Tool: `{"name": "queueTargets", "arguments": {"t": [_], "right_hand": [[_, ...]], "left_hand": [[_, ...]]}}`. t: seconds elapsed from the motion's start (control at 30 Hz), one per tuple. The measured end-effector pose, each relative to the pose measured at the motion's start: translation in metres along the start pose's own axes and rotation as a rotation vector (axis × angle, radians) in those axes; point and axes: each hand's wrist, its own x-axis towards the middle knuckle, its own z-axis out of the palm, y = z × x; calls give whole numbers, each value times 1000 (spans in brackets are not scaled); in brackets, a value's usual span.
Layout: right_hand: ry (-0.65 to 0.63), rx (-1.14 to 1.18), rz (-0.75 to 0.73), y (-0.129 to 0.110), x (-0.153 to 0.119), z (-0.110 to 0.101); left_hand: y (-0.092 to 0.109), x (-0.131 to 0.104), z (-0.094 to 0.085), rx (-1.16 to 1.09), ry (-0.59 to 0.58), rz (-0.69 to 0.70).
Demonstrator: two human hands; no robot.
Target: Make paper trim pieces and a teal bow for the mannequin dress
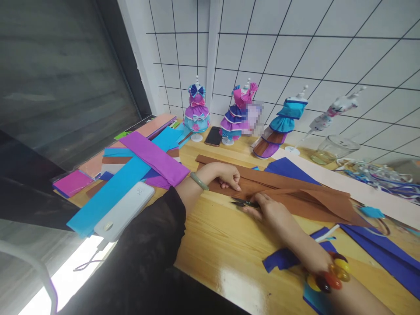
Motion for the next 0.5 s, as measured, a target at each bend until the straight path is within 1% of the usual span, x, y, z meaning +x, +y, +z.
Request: {"name": "queueTargets", "arguments": {"t": [0.13,0.17,0.23,0.33,0.4,0.5], "right_hand": [[-32,47,33,27,-28,-17],[-12,28,41,36,-35,-21],[54,-66,55,56,-47,-26],[149,-290,33,80,-59,-28],[148,-396,18,89,-62,-27],[116,-500,-19,93,-59,-24]], "left_hand": [[-2,1,-1,5,-19,25],[-2,0,-1,9,-21,27],[-2,0,-2,17,-20,21],[-1,-1,-3,32,-15,20],[-1,0,-2,50,-12,24],[-1,1,-2,69,-10,29]]}}
